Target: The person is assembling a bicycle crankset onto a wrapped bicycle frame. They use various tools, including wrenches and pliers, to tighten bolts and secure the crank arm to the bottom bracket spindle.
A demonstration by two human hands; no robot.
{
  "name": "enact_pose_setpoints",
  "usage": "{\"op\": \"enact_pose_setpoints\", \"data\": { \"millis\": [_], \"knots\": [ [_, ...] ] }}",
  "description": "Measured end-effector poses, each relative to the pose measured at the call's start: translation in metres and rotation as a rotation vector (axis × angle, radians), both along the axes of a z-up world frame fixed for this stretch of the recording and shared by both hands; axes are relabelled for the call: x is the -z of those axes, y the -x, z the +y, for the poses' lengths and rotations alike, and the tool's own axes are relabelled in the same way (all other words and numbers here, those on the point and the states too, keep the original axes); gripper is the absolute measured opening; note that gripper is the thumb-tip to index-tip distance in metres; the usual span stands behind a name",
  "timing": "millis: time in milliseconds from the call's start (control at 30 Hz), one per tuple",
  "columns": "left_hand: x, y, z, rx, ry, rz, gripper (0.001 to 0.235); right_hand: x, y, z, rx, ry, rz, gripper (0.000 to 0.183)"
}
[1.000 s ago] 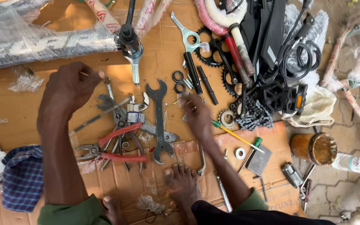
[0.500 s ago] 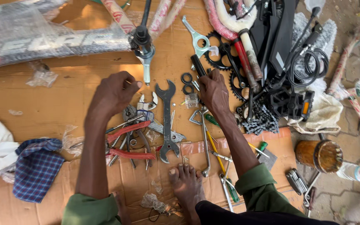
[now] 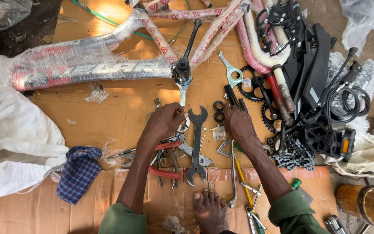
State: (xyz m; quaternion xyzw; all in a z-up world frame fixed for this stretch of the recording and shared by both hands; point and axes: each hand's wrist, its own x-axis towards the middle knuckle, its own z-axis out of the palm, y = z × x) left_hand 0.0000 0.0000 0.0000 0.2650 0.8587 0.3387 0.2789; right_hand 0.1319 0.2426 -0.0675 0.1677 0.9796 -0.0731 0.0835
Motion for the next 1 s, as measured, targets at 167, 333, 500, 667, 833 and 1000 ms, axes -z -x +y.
{"op": "enact_pose_setpoints", "data": {
  "millis": [167,333,500,667,833,1000],
  "knots": [
    [-0.003,-0.015,0.011,-0.033,-0.143,-0.057,0.038,-0.039,-0.006,0.001,0.361,0.705,0.270,0.055],
    [0.001,-0.034,0.024,-0.054,-0.513,-0.096,0.039,-0.056,-0.005,-0.035,0.574,1.602,0.497,0.024],
    [-0.005,-0.029,0.028,-0.125,-0.593,-0.134,0.030,-0.057,0.016,-0.060,0.603,1.644,0.675,0.014],
    [-0.005,-0.028,0.023,-0.190,-0.596,0.011,0.018,-0.059,0.012,-0.070,0.358,1.650,0.689,0.011],
    [-0.003,-0.024,0.020,-0.193,-0.520,0.039,0.015,-0.064,0.015,-0.065,0.283,1.485,0.652,0.019],
    [-0.005,-0.024,0.021,-0.147,-0.512,0.178,0.014,-0.069,0.012,-0.058,0.209,1.217,0.448,0.022]
  ]
}}
